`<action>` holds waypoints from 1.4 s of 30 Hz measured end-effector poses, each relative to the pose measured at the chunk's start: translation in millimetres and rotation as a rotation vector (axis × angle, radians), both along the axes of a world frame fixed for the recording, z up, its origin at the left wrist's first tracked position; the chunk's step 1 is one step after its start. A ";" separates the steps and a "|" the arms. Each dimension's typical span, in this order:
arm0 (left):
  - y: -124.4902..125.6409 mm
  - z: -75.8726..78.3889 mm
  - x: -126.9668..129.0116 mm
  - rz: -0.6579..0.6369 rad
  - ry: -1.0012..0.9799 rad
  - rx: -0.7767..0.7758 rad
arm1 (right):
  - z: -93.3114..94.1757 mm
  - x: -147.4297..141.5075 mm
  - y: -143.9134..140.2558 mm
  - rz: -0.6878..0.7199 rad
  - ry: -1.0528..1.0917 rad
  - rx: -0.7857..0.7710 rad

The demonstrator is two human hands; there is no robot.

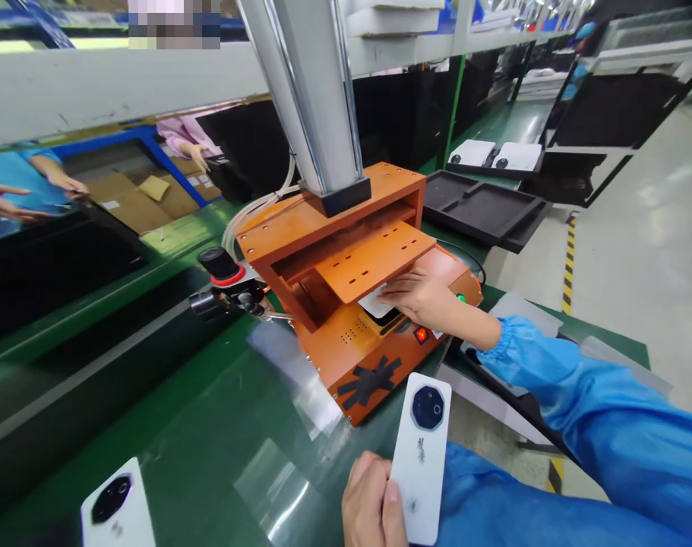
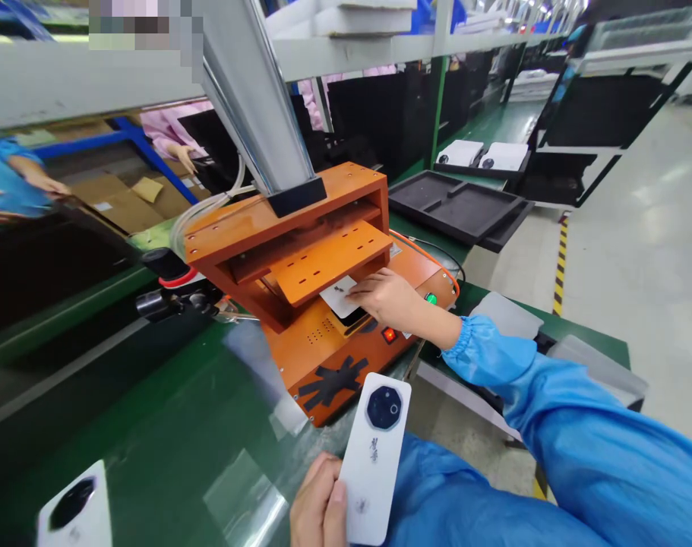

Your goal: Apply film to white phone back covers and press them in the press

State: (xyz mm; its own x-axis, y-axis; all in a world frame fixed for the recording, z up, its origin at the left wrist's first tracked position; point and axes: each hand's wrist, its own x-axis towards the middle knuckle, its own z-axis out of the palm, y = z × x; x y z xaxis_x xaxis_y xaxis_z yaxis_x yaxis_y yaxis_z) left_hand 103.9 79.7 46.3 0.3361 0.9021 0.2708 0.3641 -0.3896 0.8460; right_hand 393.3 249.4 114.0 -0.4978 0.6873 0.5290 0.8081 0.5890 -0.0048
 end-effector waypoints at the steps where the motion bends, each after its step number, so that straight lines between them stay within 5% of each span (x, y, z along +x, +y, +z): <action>1: 3.5 1.3 -0.5 -0.044 0.028 0.062 | 2.9 0.4 -1.3 -0.006 0.007 -0.045; 9: 29.6 20.4 3.3 -0.196 0.347 0.374 | 31.4 -13.2 -13.4 -0.042 -0.053 -0.289; 13: 39.2 19.9 9.7 -0.105 0.433 0.442 | 4.7 -4.3 -35.8 -0.125 0.142 -0.131; 17: 43.7 10.8 13.5 -0.058 0.431 0.520 | -44.6 30.1 -81.7 -0.560 0.492 0.196; 19: 43.8 5.7 12.7 -0.042 0.424 0.545 | -67.4 46.0 -102.7 -0.679 0.502 0.251; 24: 47.5 -1.9 7.7 -0.002 0.475 0.579 | -95.6 59.9 -118.0 -0.613 0.365 0.203; 30: 45.0 2.8 4.6 -0.041 0.398 0.629 | -87.2 68.8 -112.1 -0.493 0.474 0.162; 33: 27.3 3.7 7.1 0.045 0.242 0.622 | -86.3 51.4 -143.4 -0.350 0.702 0.059; 37: 5.5 -7.4 22.6 0.043 0.132 0.552 | -96.4 -12.3 -215.9 0.026 0.899 -0.386; 39: 0.1 -15.4 32.2 -0.048 0.149 0.516 | -103.3 -46.9 -242.3 -0.042 1.072 -0.581; 42: -1.9 -27.7 41.4 -0.215 0.246 0.473 | -119.4 -57.3 -249.2 -0.384 1.247 -0.665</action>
State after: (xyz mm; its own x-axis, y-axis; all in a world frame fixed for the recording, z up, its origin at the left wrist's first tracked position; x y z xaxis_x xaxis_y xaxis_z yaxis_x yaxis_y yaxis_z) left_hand 145.3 77.8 18.6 0.6024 0.6065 0.5190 0.3992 -0.7919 0.4621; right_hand 335.9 0.2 -5.4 0.3013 0.9535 0.0094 0.1798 -0.0471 -0.9826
